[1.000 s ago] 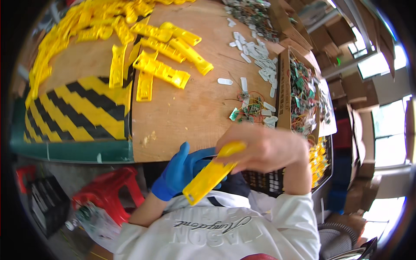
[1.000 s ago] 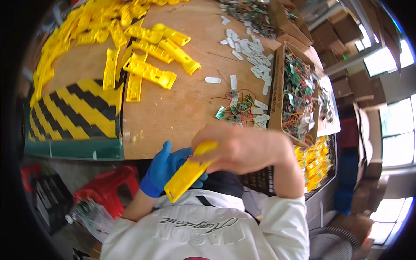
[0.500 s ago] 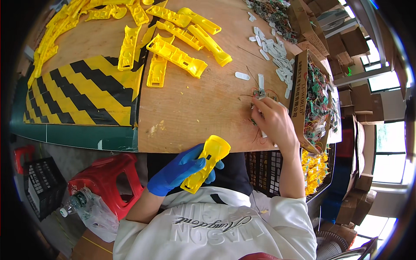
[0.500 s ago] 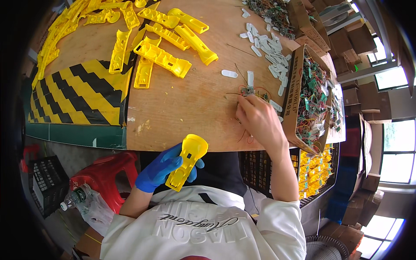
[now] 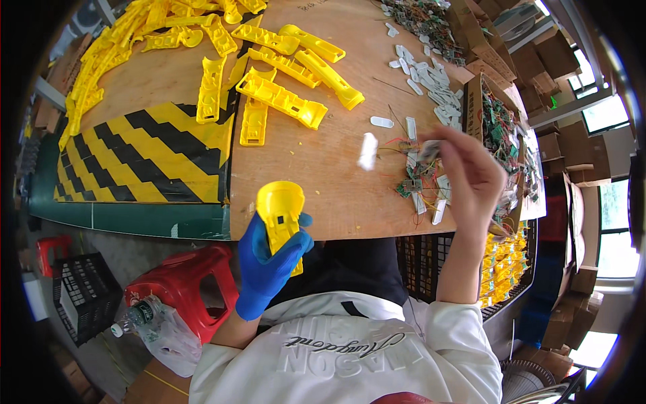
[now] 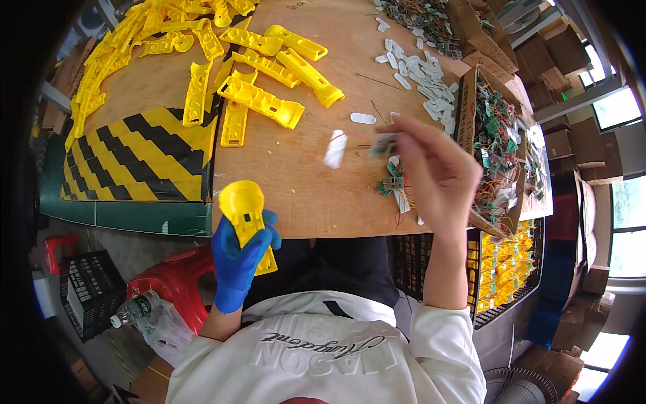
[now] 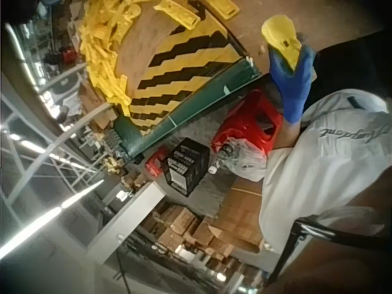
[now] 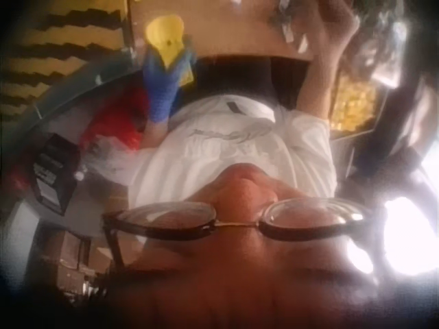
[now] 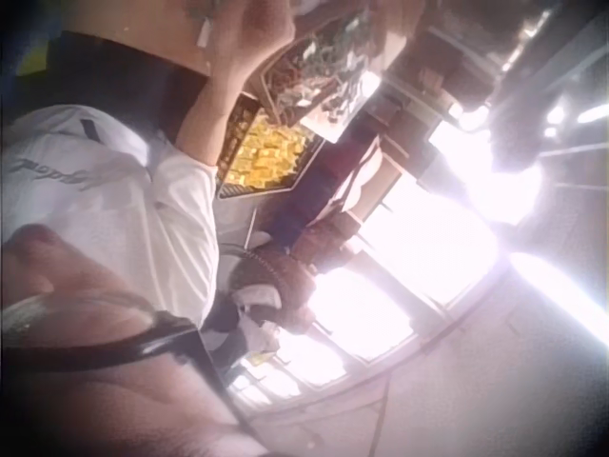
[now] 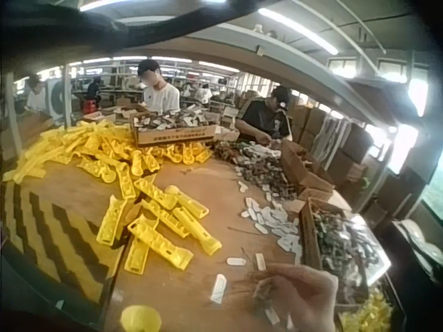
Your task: The person assembles electronic circuit boards and wires into yellow plastic housings, then covers them with plastic covers by hand.
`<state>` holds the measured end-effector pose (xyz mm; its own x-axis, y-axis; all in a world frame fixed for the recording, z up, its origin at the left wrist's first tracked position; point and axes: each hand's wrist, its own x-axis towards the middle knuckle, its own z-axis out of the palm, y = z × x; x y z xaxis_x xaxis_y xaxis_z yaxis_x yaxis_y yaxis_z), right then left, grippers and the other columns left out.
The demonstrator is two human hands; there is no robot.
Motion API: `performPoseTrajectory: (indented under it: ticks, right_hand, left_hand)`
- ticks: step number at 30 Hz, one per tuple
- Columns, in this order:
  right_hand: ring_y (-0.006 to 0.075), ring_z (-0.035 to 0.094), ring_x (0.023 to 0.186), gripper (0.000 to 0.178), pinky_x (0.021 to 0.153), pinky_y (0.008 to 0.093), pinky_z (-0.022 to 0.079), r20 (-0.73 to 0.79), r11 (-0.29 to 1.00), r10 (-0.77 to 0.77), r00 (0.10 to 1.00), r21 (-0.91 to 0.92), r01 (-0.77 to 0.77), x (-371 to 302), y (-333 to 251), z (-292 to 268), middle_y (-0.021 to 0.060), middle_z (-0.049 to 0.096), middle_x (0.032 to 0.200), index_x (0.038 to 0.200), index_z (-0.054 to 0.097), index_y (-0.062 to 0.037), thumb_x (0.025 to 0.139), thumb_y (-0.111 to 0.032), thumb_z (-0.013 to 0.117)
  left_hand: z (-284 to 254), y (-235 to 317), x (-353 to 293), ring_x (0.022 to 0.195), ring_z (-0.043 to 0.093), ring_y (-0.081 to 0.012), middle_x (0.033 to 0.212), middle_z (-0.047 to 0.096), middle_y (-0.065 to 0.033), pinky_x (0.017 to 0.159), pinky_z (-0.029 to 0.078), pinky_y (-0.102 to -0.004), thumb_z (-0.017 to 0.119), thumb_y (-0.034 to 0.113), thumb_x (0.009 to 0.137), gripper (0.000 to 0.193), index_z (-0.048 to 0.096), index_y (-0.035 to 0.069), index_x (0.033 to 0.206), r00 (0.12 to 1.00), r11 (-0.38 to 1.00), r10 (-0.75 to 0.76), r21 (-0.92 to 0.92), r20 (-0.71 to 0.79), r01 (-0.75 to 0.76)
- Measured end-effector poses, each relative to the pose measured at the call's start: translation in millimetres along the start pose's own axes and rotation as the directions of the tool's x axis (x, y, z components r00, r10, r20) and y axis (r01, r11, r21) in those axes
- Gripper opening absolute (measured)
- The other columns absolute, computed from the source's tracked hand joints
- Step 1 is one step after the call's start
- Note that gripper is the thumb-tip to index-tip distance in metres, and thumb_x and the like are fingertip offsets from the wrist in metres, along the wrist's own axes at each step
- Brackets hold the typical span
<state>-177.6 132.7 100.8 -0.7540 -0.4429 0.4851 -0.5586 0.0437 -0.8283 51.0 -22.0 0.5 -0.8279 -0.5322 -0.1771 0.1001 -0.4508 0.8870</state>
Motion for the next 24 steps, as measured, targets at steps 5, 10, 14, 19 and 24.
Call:
performPoseTrajectory:
  ticks: [5, 10, 14, 19, 24]
  right_hand:
    - [0.0120, 0.069, 0.092, 0.019, 0.083, 0.0256, 0.053, 0.300, 0.989, 0.031, 0.953, 0.131, -0.074, -30, 9, 50, 0.0109, 0.075, 0.102, 0.112, 0.069, 0.0068, 0.095, 0.004, 0.062]
    - [0.0111, 0.069, 0.088, 0.020, 0.083, 0.0252, 0.053, 0.344, 0.967, 0.063, 0.937, 0.212, -0.144, -58, 3, 82, 0.0107, 0.075, 0.100, 0.113, 0.071, 0.0036, 0.095, 0.001, 0.064]
    - [0.0091, 0.067, 0.078, 0.019, 0.062, 0.0232, 0.054, 0.425, 0.949, 0.159, 0.891, 0.182, -0.256, -69, 9, 90, 0.0100, 0.074, 0.098, 0.113, 0.070, 0.0037, 0.096, -0.002, 0.064]
    - [0.0165, 0.072, 0.084, 0.020, 0.060, 0.0244, 0.055, 0.476, 0.832, 0.189, 0.859, 0.386, -0.397, -74, 20, 85, 0.0101, 0.069, 0.099, 0.110, 0.067, 0.0107, 0.098, -0.005, 0.063]
    - [0.0183, 0.072, 0.090, 0.017, 0.071, 0.0261, 0.058, 0.482, 0.824, 0.189, 0.855, 0.396, -0.405, -75, 22, 82, 0.0105, 0.069, 0.096, 0.106, 0.066, 0.0112, 0.098, -0.003, 0.061]
  left_hand:
    - [6, 18, 7, 0.088, 0.067, -0.0154, 0.111, 0.067, -0.0121, 0.077, 0.057, -0.0295, 0.081, -0.003, 0.078, 0.058, 0.053, 0.002, 0.129, 0.844, 0.877, 0.479, 0.163, -0.241, -0.451]
    - [19, 21, 20, 0.097, 0.067, -0.0151, 0.114, 0.066, -0.0104, 0.083, 0.057, -0.0291, 0.084, 0.004, 0.079, 0.068, 0.048, -0.002, 0.136, 0.854, 0.824, 0.508, 0.353, -0.112, -0.443]
    - [15, 20, 22, 0.094, 0.067, -0.0125, 0.110, 0.067, -0.0083, 0.081, 0.056, -0.0272, 0.080, 0.002, 0.082, 0.055, 0.052, -0.001, 0.130, 0.915, 0.910, 0.364, 0.276, -0.176, -0.309]
    - [12, 19, 19, 0.089, 0.067, -0.0110, 0.104, 0.068, -0.0070, 0.076, 0.056, -0.0243, 0.077, 0.002, 0.084, 0.046, 0.055, 0.001, 0.124, 0.927, 0.924, 0.328, 0.268, -0.184, -0.274]
    - [15, 22, 19, 0.084, 0.066, -0.0096, 0.099, 0.069, -0.0058, 0.072, 0.055, -0.0231, 0.078, 0.002, 0.084, 0.045, 0.056, 0.001, 0.123, 0.946, 0.930, 0.254, 0.321, -0.203, -0.181]
